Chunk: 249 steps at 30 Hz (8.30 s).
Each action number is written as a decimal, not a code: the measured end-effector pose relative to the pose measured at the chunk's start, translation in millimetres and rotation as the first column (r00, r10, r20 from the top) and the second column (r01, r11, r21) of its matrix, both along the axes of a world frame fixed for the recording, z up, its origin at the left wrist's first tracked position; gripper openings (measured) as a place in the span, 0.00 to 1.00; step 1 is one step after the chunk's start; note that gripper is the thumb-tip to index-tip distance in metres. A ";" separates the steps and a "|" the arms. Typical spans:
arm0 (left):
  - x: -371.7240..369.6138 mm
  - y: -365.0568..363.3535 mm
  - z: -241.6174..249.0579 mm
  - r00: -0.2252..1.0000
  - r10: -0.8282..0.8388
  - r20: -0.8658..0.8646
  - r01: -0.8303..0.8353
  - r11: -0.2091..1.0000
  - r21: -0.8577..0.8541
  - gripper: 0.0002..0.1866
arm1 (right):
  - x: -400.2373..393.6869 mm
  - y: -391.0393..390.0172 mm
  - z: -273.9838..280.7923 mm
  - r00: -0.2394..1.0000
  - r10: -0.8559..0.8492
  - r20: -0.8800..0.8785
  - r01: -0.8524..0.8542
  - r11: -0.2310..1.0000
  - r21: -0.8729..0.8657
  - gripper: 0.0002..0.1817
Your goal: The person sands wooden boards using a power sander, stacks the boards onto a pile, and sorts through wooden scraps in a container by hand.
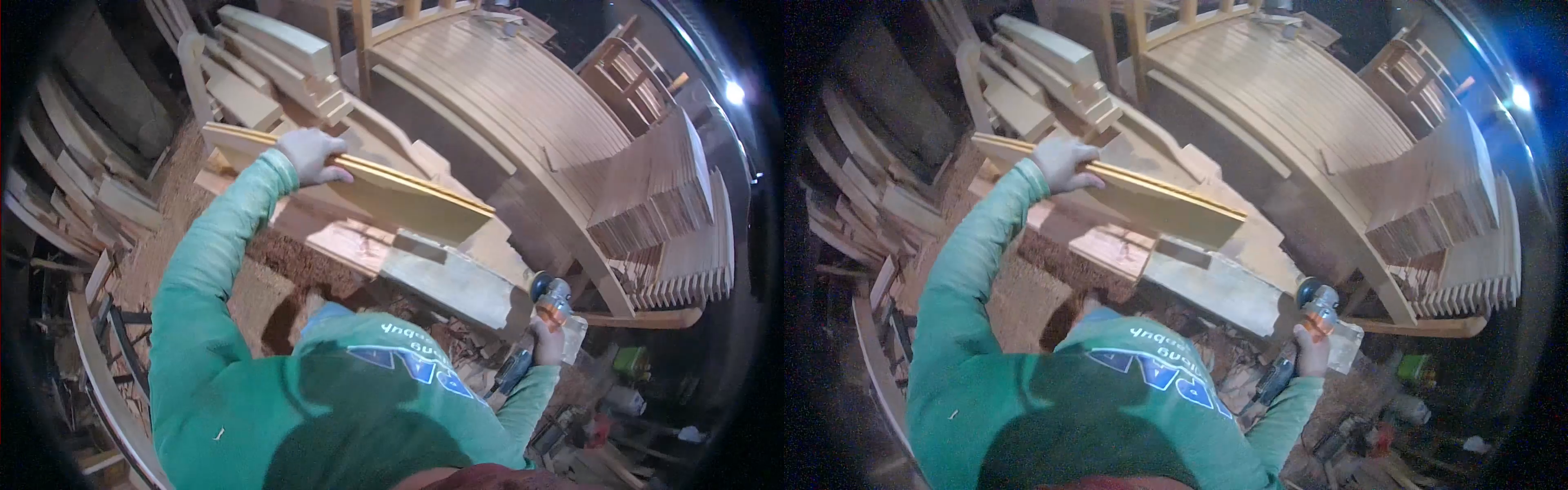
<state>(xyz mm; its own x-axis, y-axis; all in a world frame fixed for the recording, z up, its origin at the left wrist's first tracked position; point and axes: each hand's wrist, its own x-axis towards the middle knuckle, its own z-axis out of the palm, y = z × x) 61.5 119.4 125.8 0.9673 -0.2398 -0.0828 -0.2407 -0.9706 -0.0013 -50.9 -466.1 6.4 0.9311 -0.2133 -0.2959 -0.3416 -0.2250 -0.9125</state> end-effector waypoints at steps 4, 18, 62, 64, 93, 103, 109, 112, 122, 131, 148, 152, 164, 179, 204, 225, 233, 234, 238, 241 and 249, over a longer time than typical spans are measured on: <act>-25.8 89.6 -5.5 0.996 0.085 0.023 -0.085 0.996 -0.011 0.32 | 2.1 62.8 29.4 0.972 -0.060 0.228 0.073 0.996 -0.052 0.19; -29.3 325.2 -87.4 0.993 0.011 -0.113 -0.111 0.311 -0.944 0.21 | -21.7 314.9 214.5 0.997 -0.046 0.063 0.053 0.992 -0.111 0.16; -18.8 309.7 -158.0 0.949 -0.170 0.264 0.293 0.179 -0.939 0.21 | 40.5 698.6 209.4 0.777 0.606 -0.173 -0.609 0.792 0.039 0.32; -16.1 317.4 -156.8 0.910 -0.171 0.377 0.403 0.573 -0.713 0.21 | 41.8 703.0 210.2 0.764 0.617 -0.187 -0.626 0.779 0.012 0.32; -36.3 311.3 -121.6 0.994 0.065 -0.083 -0.097 0.258 -0.961 0.22 | 19.0 501.3 213.5 0.918 0.330 -0.221 -0.375 0.903 -0.211 0.29; -55.1 306.8 -120.4 0.952 0.157 -0.264 -0.289 0.176 -0.941 0.21 | 18.3 409.7 194.0 0.934 0.175 -0.311 -0.296 0.866 -0.402 0.32; -88.1 299.0 -105.2 0.953 0.257 -0.161 -0.244 0.335 -0.910 0.21 | -37.6 333.4 166.5 0.970 -0.051 -0.240 0.000 0.979 -0.206 0.22; -73.4 296.8 -85.5 0.966 0.259 0.019 -0.101 0.444 -0.890 0.22 | -46.7 310.1 146.0 0.985 -0.087 -0.146 0.055 0.976 -0.211 0.20; -23.8 207.9 2.3 0.984 -0.097 -0.150 0.085 0.993 -0.080 0.25 | -45.9 385.4 187.1 1.000 0.022 0.002 -0.022 0.997 -0.078 0.25; -43.8 269.8 -8.0 0.993 -0.116 -0.019 0.115 0.992 -0.054 0.25 | -15.6 519.3 220.0 0.941 0.318 -0.118 -0.306 0.945 0.112 0.34; -37.7 292.5 -27.8 0.979 -0.204 0.019 0.204 0.968 -0.142 0.25 | 19.3 556.7 192.4 0.861 0.507 -0.048 -0.502 0.828 -0.248 0.30; -40.6 285.3 -18.7 0.987 -0.157 -0.022 0.151 0.974 -0.171 0.20 | 24.8 513.9 212.0 0.907 0.368 -0.204 -0.386 0.921 -0.056 0.28; -37.6 288.4 -26.9 0.982 -0.187 0.000 0.182 0.956 -0.228 0.20 | 41.0 385.2 213.6 0.955 0.213 -0.205 -0.258 0.938 -0.229 0.27; -38.5 287.5 -25.5 0.985 -0.172 0.005 0.170 0.968 -0.183 0.21 | 28.7 265.2 192.5 0.977 -0.093 -0.194 0.066 0.988 -0.142 0.17; 97.9 10.9 -147.1 0.914 -0.379 -0.145 0.336 0.907 -0.253 0.42 | -221.0 228.4 16.9 0.870 -0.486 -0.084 0.483 0.874 -0.056 0.24; -102.6 33.8 -131.3 0.859 -0.471 -0.201 0.502 0.852 0.147 0.41 | -192.6 220.8 20.5 0.916 -0.388 -0.101 0.367 0.913 -0.180 0.22; -82.4 122.7 -8.1 0.963 -0.240 0.124 0.264 0.933 -0.243 0.15 | -176.7 257.0 69.5 0.945 -0.324 -0.033 0.325 0.946 0.003 0.18; -84.8 140.3 -7.4 0.965 -0.218 0.143 0.249 0.933 -0.261 0.15 | -173.1 269.8 83.5 0.967 -0.251 0.036 0.253 0.965 -0.063 0.18; -87.5 196.6 0.1 0.990 -0.122 0.078 0.139 0.948 -0.285 0.16 | -142.3 305.4 131.8 0.980 -0.190 0.058 0.190 0.982 -0.009 0.18; -93.8 270.5 -7.0 0.998 -0.037 0.055 0.056 0.909 -0.412 0.16 | -125.9 349.1 178.3 0.989 -0.142 0.042 0.140 0.989 0.036 0.21; -98.5 346.4 -84.6 0.990 0.051 -0.128 -0.138 0.351 -0.926 0.17 | -67.0 455.8 219.2 0.975 0.209 -0.072 -0.211 0.977 -0.012 0.27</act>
<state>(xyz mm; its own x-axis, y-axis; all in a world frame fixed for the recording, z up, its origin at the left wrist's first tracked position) -36.9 465.8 41.1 0.9913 -0.1126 0.0685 -0.1044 -0.3542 0.9293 -117.8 -10.3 225.6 0.9328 -0.0214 -0.3598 -0.3478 -0.3156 -0.8829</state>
